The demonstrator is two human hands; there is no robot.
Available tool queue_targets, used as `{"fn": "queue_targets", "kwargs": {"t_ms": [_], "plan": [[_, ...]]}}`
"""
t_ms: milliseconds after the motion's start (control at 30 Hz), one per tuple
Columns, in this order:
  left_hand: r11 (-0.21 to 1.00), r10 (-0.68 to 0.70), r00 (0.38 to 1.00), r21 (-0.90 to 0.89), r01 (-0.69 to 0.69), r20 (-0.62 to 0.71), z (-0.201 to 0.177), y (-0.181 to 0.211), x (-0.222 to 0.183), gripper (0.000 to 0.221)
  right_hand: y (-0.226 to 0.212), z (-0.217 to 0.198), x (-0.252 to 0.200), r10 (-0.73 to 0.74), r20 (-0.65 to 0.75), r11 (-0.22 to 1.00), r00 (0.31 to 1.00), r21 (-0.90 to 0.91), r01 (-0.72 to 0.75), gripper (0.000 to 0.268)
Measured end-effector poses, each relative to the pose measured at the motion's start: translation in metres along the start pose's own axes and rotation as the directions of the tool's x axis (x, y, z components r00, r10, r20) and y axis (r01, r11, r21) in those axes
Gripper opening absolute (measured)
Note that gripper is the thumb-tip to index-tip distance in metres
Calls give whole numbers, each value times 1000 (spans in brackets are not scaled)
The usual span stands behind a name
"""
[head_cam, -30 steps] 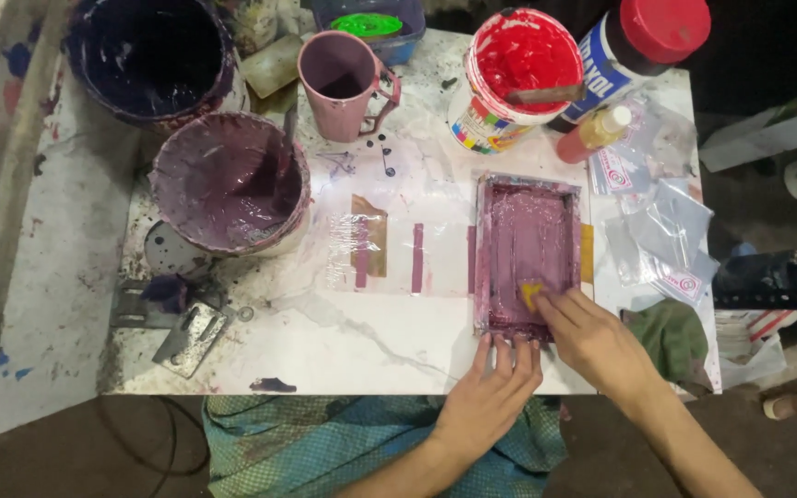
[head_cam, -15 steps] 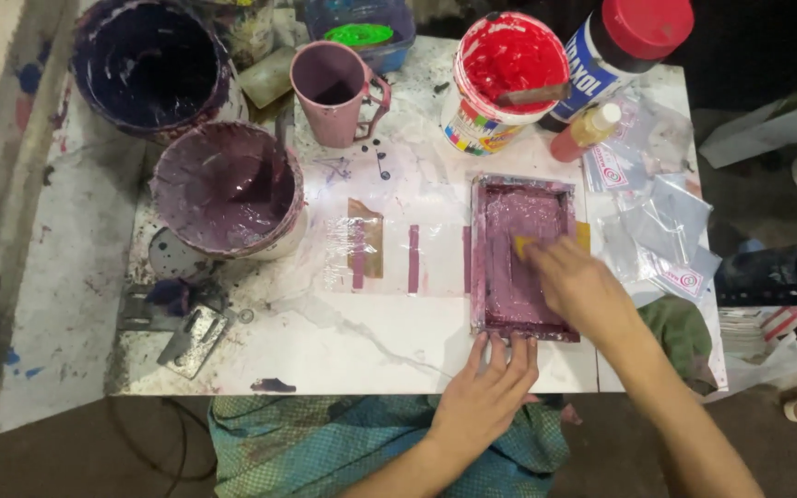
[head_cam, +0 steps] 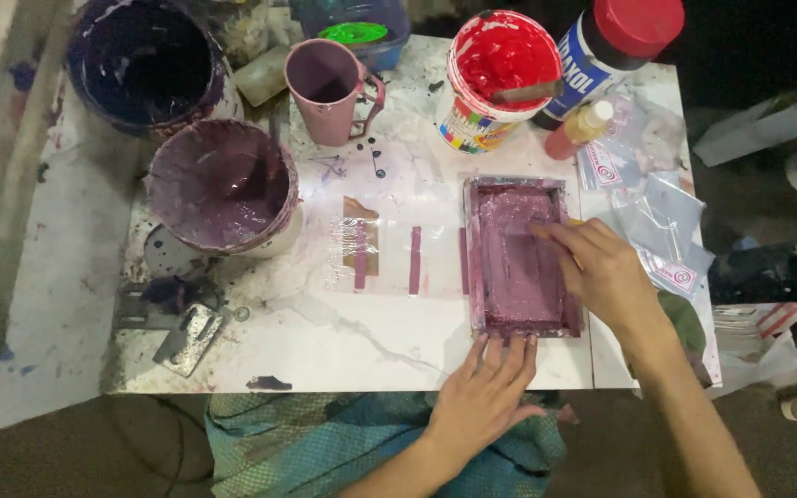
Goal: Manually preparing screen printing components by spreading ink in a tray and applying it to film strips.
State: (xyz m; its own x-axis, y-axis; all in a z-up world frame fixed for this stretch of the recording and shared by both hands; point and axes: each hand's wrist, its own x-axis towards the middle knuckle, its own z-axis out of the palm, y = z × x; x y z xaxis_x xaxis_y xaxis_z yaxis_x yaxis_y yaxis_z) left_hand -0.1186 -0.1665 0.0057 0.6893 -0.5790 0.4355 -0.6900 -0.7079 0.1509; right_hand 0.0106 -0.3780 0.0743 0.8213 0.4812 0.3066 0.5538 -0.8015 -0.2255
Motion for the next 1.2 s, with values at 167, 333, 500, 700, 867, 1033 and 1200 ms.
{"fn": "queue_targets", "kwargs": {"t_ms": [167, 333, 500, 700, 867, 1033, 1200], "plan": [[999, 5, 1000, -39, -5, 7, 2, 0, -1, 95, -6, 23, -13, 10, 87, 998, 996, -65, -4, 39], [999, -8, 1000, -35, 9, 13, 2, -1, 0, 94, -31, 16, -54, -18, 154, 965, 988, -255, 57, 55], [1000, 0, 1000, 4, 0, 30, 1, 1, 0, 96, -31, -5, -28, -15, 209, 998, 978, -55, 27, 51], [997, -16, 1000, -72, 17, 16, 3, 3, -2, 94, -8, 36, -26, 9, 188, 981, 982, -190, 27, 62], [998, -1, 1000, -61, 1, -9, 6, 0, -1, 85, -36, 6, -56, 17, 216, 998, 976, -55, -5, 52], [1000, -3, 1000, 7, 3, 4, 8, 4, -3, 95, -10, -15, -3, 172, 146, 964, 974, 177, -196, 25], [993, -20, 1000, -119, 18, -20, -5, 1, 1, 87, 21, -12, 60, 375, 291, 903, 880, 101, -418, 23]]}}
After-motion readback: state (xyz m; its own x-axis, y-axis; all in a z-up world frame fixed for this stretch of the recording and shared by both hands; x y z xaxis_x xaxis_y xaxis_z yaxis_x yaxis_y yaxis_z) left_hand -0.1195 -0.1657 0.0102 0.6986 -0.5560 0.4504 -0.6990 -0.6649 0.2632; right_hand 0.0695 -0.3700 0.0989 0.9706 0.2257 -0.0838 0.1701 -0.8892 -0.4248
